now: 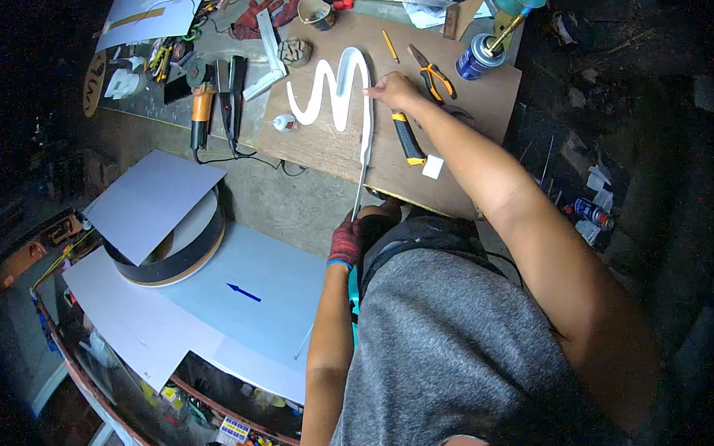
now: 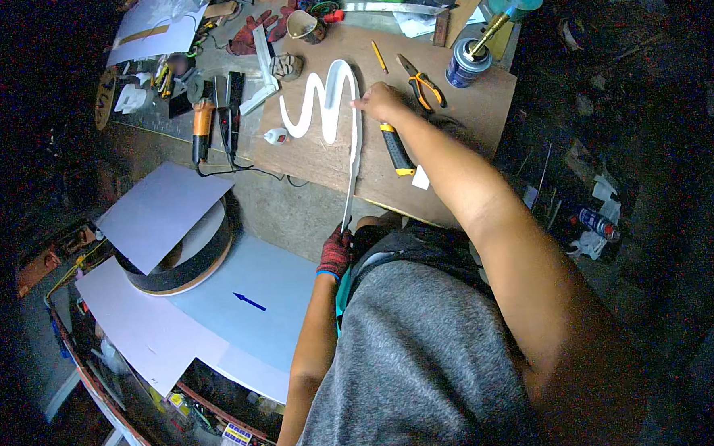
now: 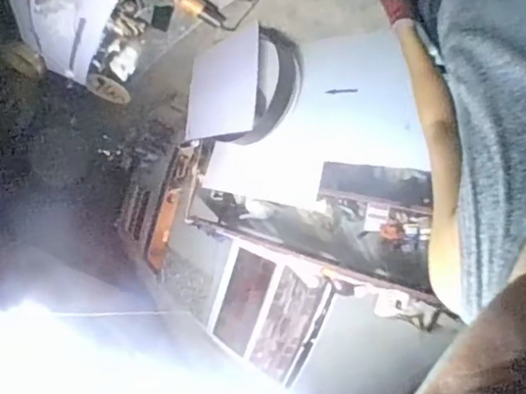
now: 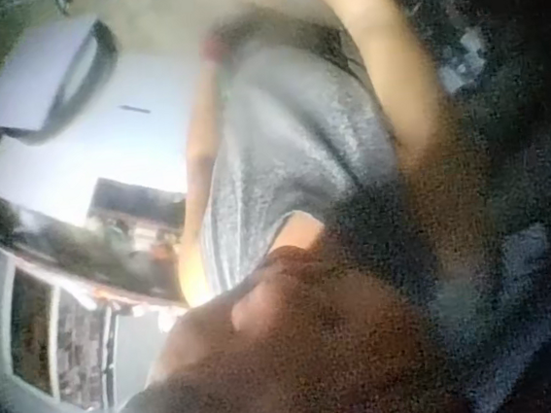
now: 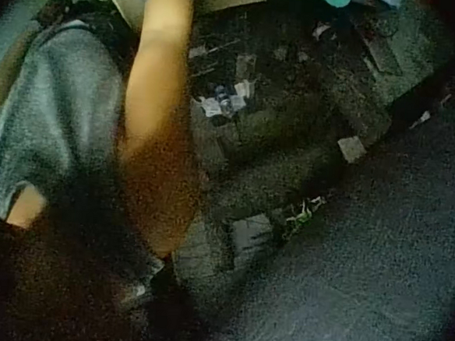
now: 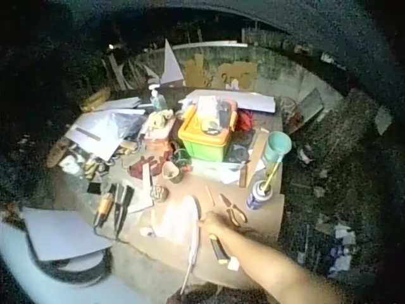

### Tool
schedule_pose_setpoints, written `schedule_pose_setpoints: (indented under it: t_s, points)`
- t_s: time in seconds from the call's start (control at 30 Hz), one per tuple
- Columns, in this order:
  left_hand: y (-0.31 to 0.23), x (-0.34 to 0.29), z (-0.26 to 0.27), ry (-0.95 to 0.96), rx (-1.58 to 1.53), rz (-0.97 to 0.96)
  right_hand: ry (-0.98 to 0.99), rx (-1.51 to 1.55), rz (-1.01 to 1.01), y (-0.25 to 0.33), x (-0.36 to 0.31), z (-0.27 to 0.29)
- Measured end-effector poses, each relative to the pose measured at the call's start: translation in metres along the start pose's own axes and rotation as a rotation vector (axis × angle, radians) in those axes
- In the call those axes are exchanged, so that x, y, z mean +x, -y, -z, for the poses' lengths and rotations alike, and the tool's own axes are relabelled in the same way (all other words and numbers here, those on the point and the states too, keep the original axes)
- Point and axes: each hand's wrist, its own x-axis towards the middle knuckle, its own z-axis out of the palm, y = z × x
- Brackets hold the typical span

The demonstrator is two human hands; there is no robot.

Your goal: The user is fabricating a curved 3D sign letter by heating and bending a white plastic strip.

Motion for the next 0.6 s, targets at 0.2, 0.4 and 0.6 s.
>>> schedule_pose_setpoints:
  t_s: [0.2, 0.4, 0.6]
  points:
    - [0.013, 0.003, -0.004, -0.04, 0.01, -0.051, -0.312, 0.189, 0.32, -0.015, -0.056, 0.021]
    - [0.042, 0.016, -0.017, -0.096, 0.035, -0.212, -0.522, 0.023, 0.521, -0.018, -0.188, 0.069]
    - [0.037, 0.021, -0.017, 0.161, -0.282, -0.082, -0.334, -0.054, 0.348, -0.042, -0.267, 0.039]
